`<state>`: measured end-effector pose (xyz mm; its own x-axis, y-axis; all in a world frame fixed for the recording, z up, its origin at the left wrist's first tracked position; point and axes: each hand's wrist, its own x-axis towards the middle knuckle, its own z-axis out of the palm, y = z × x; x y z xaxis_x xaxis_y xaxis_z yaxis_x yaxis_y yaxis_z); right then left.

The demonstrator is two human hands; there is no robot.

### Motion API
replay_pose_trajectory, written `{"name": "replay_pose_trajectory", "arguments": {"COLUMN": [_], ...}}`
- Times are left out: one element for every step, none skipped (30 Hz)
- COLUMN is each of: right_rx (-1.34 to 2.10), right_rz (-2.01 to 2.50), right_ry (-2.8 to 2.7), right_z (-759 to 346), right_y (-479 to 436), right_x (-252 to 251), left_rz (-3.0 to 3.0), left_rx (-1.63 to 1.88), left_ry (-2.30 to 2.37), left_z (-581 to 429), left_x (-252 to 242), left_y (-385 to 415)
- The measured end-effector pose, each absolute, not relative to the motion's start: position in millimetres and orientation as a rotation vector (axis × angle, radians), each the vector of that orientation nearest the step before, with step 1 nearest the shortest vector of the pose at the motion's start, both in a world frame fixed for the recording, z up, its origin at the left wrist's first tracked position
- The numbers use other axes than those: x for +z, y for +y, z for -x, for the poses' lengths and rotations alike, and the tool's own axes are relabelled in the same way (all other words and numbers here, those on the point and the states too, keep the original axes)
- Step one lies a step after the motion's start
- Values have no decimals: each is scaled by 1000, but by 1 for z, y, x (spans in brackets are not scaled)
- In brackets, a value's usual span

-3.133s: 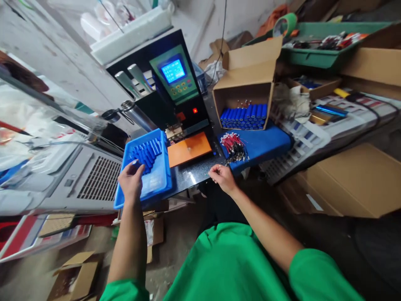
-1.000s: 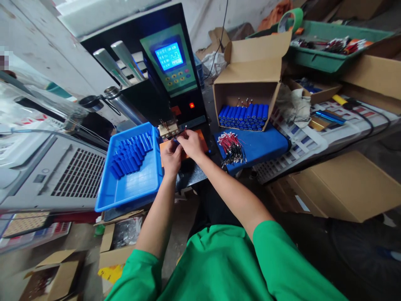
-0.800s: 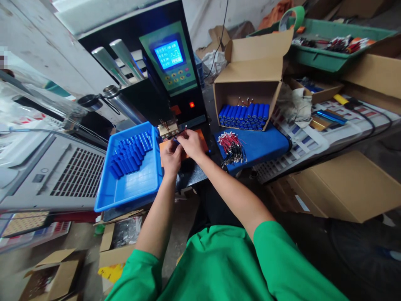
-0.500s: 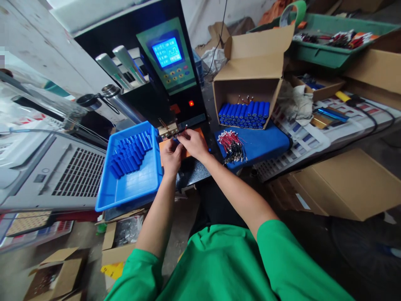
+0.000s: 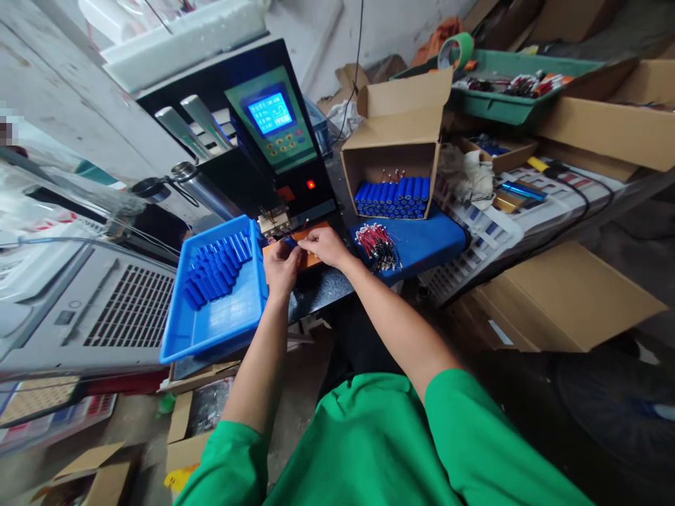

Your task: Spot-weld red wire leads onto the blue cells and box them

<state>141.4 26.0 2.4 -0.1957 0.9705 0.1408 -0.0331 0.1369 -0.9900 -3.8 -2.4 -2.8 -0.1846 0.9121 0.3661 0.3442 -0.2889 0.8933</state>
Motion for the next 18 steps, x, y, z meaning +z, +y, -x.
{"name": "replay_pose_trajectory", "arguments": {"right_rx": [1294, 1329, 1359, 1382, 1400, 1414, 1423, 1430, 1435, 1440, 1445, 1450, 1457, 1462, 1467, 1471, 1474, 1474], "right_rz": [981, 974, 968, 964, 962, 961, 962, 963, 961, 956, 949, 941, 932, 923, 916, 909, 902, 894], "right_ry": [-1372, -1342, -1312, -1285, -1263, -1247, -1233, -1222, -1213, -1205, -1198, -1191, -1188, -1187, -1186, -1186, -1187, -1188], "right_z": [-142, -142, -142, -143, -143, -144, -144, -144, -145, -145, -145, -145, -145, -146, -146, -147, -147, -148], "right_y": [27, 27, 27, 27, 26, 25, 24, 23, 23, 22, 22, 22, 23, 23, 24, 25, 25, 26], "right_x": [3, 4, 5, 6, 7, 8, 9, 9, 9, 9, 9, 9, 9, 8, 8, 7, 7, 6], "left_rz": [-1569, -1553, -1537, -1530, -1538, -1562, -1604, -1660, -1725, -1790, -1849, -1899, -1939, -1972, -1998, -2014, -2021, -2017], "left_rx": [1508, 1532, 1560, 1583, 1595, 1594, 1580, 1556, 1529, 1499, 1464, 1425, 1381, 1333, 1288, 1255, 1237, 1232], "left_ry": [1448, 1438, 1435, 1446, 1475, 1515, 1553, 1580, 1593, 1596, 1598, 1607, 1622, 1638, 1654, 1667, 1677, 1683], "left_z": [5, 8, 10, 14, 17, 21, 24, 27, 28, 29, 29, 29, 28, 27, 25, 24, 23, 22], "left_x": [-3, -2, -2, -2, -3, -4, -5, -6, -7, -8, -10, -11, -11, -12, -12, -12, -12, -12], "left_y": [-3, -5, -8, -12, -17, -23, -30, -35, -40, -44, -46, -46, -45, -43, -40, -37, -35, -33]}}
